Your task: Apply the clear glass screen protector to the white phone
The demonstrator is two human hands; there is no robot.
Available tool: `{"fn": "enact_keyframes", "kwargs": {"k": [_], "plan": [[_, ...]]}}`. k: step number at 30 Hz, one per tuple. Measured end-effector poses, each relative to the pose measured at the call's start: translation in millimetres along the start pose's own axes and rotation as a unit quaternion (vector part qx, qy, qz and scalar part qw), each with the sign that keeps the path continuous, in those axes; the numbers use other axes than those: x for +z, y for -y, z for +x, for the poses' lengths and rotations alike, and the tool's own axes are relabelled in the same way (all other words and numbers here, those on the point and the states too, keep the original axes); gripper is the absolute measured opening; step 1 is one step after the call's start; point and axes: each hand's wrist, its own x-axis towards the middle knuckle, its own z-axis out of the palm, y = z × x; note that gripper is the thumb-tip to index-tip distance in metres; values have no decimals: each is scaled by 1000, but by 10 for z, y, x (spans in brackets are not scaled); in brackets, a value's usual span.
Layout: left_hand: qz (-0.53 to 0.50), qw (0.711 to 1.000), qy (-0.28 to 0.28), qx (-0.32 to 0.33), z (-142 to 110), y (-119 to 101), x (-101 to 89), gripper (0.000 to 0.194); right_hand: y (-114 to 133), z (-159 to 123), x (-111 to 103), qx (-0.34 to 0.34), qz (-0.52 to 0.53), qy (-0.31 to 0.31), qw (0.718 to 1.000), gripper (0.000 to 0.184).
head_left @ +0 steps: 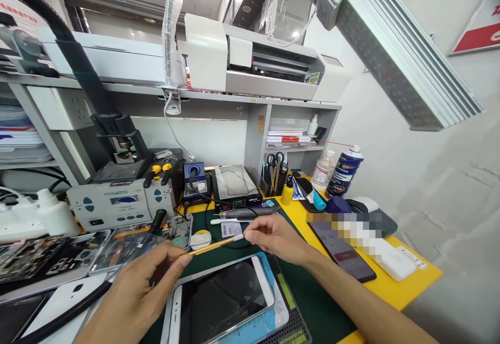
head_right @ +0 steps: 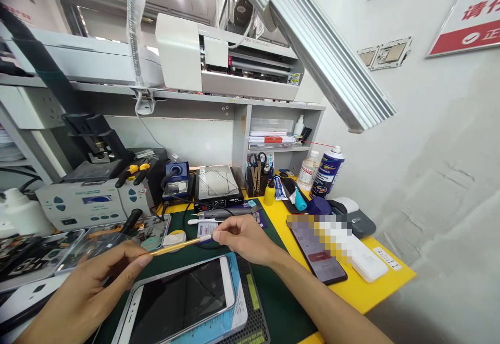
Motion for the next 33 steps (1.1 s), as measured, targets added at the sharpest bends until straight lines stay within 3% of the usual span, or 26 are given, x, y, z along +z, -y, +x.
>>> {"fn": "enact_keyframes", "kwargs": {"k": [2, 10, 16, 24, 30, 33], "plan": [[15, 999, 36, 5, 1, -10, -10, 33, 5, -2, 2, 2, -4, 1, 1000, 44], [-17, 999, 23, -45, 43, -119, 16, 49, 38, -19, 30, 8, -27, 17, 999, 41], [-30, 995, 46, -80, 30, -179, 1, 36, 8, 2, 3, 11, -27, 15, 999, 38], [-42, 997, 36, -49, 12, -136, 3, 25, -57, 5, -32, 16, 3, 23, 1000, 39], [-26, 997, 23, -74, -1, -115, -29, 36, 32, -68, -6, -18, -82, -16, 996, 31], [-28, 997, 10, -72, -8, -137, -45, 30, 61, -114, 8, -25, -105, -28, 994, 33]]}}
